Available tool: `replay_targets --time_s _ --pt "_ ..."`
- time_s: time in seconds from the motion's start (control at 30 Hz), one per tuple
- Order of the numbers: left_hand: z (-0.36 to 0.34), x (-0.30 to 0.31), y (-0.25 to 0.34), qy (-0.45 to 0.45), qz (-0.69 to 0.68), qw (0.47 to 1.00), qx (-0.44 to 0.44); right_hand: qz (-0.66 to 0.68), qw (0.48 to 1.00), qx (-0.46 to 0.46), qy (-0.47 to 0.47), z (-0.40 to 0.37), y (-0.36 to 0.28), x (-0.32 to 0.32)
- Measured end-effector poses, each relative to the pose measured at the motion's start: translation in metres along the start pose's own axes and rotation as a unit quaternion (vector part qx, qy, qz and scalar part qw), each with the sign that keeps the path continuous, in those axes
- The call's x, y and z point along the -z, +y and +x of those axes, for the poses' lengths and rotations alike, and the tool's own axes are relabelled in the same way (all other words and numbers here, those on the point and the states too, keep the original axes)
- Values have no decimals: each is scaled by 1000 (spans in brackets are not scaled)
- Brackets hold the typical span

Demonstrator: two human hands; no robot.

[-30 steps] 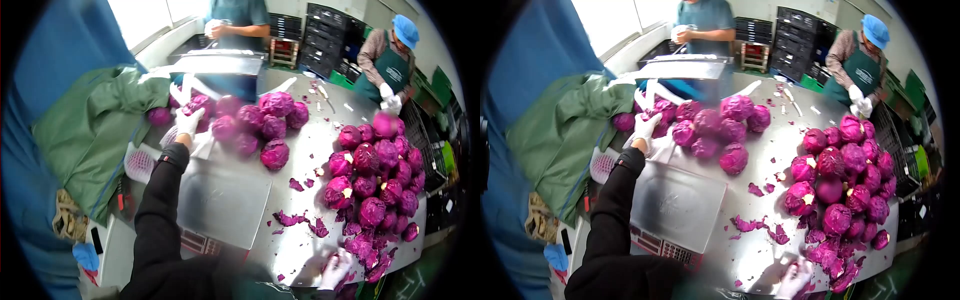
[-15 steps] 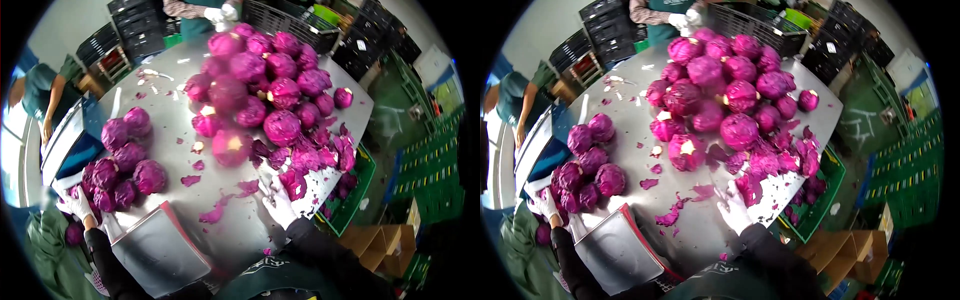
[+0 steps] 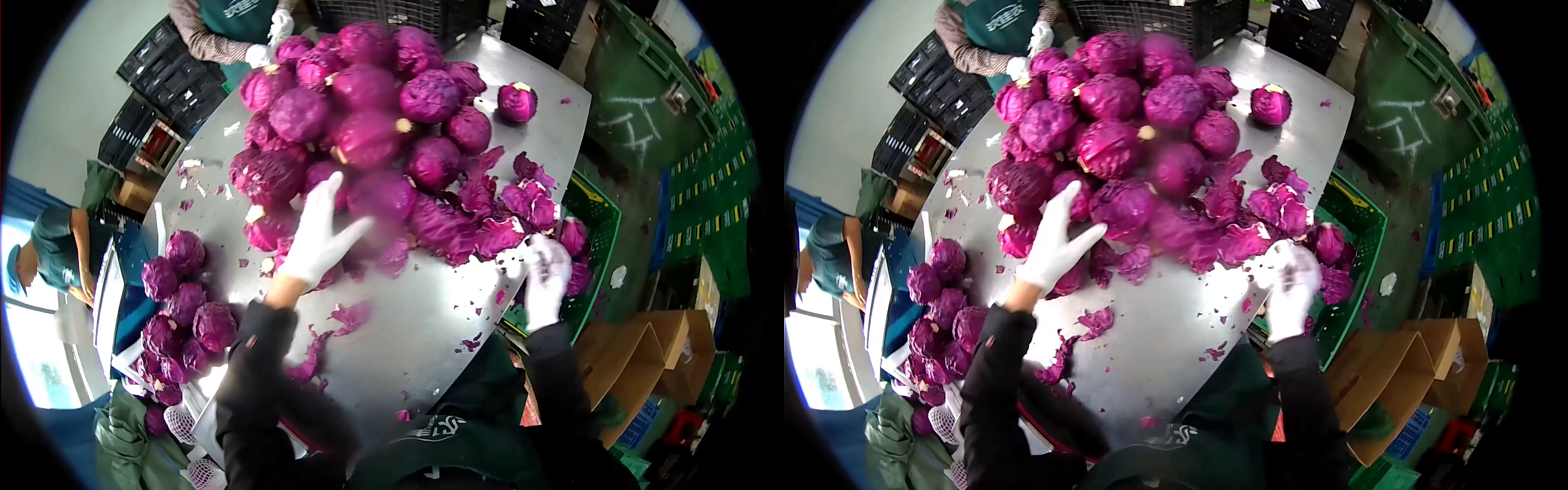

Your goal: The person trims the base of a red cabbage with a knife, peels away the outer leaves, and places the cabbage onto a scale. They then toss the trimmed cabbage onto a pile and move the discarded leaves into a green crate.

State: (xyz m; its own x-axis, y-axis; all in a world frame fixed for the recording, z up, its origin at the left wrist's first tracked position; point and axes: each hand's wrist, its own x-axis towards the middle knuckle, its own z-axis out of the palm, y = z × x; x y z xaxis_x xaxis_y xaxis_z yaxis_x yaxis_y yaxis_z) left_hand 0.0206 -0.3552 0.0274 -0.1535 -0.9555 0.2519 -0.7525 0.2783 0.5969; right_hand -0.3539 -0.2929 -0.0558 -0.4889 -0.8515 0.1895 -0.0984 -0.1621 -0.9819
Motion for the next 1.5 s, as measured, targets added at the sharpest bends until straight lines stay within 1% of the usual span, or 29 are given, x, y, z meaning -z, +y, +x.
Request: replay_targets --time_s 0.07,0.1,0.17,0.2,0.27,0.3,0.33,0.4,0.43,0.5,0.57,0.6,0.63,0.7,0.73,0.77,0.8,0.83,0.87,0.9,0.93,0.97,1.0,1.03,1.07,1.17,1.37,1.4,1.5 --pt "33 -49 -12 -30 -134 979 148 144 973 -116 -138 -42 -9 -31" --pt "38 -60 2 33 -100 978 179 110 931 -160 -310 -47 -22 -40" --pt "23 -88 15 150 31 983 99 172 866 -198 -426 -62 -33 -66" --pt "10 -93 30 199 95 975 20 173 867 -206 -420 -56 -23 -69" --pt "-20 -86 51 159 122 978 62 276 845 -272 -369 -44 18 -67" --pt "-31 -81 55 124 134 980 78 271 867 -256 -332 -29 26 -58" --pt "-36 -78 52 113 69 985 108 197 918 -261 -222 -20 22 -50" --pt "-36 -77 44 105 -72 978 167 175 956 -187 -143 7 43 -26" --pt "-31 -76 41 84 -103 977 167 223 931 -252 -137 18 44 -11" --pt "-25 -79 39 21 -211 946 247 197 952 -214 -93 29 26 -1" --pt "-17 -83 41 43 -301 906 294 86 988 -104 -80 33 34 12" --pt "-14 -83 42 54 -319 900 291 20 994 -74 -77 30 47 20" --pt "-16 -81 43 64 -336 893 291 96 992 -67 -45 24 47 18" --pt "-28 -74 43 66 -256 929 258 -27 997 44 -49 7 9 7" --pt "-36 -72 43 63 -213 945 240 -56 993 72 -74 -5 4 6" --pt "-43 -58 66 50 -201 954 216 -158 975 79 -136 -18 -3 11" --pt "-56 -52 72 40 -155 970 184 -151 970 -25 -189 -36 -13 9" --pt "-72 -46 79 30 -109 981 156 -147 957 -80 -238 -51 -27 3" --pt "-83 -31 98 -27 -60 974 215 -147 937 -134 -286 -67 -41 -3" --pt "-102 -30 98 -41 -56 978 199 -149 922 -137 -330 -81 -53 -9" --pt "-123 -31 96 -54 -37 980 187 -138 900 -212 -355 -98 -59 -12" --pt "-144 -31 96 -71 -18 982 176 -188 897 -123 -382 -115 -56 -8" --pt "-162 -28 101 -105 -44 969 218 -169 906 -18 -387 -128 -50 -7" --pt "-177 -27 108 -109 -21 973 200 -145 907 83 -386 -142 -47 -4" --pt "-187 -24 119 -125 -32 968 213 -133 896 11 -423 -156 -53 0" --pt "-210 -21 134 -141 -29 962 231 -178 844 -39 -504 -170 -69 14" --pt "-222 -20 130 -137 -12 965 225 -219 806 46 -549 -180 -80 25" --pt "-222 -19 129 -143 -13 963 228 -269 775 74 -568 -175 -85 23" --pt "-221 -18 123 -153 -26 962 225 -315 730 50 -605 -167 -86 13"
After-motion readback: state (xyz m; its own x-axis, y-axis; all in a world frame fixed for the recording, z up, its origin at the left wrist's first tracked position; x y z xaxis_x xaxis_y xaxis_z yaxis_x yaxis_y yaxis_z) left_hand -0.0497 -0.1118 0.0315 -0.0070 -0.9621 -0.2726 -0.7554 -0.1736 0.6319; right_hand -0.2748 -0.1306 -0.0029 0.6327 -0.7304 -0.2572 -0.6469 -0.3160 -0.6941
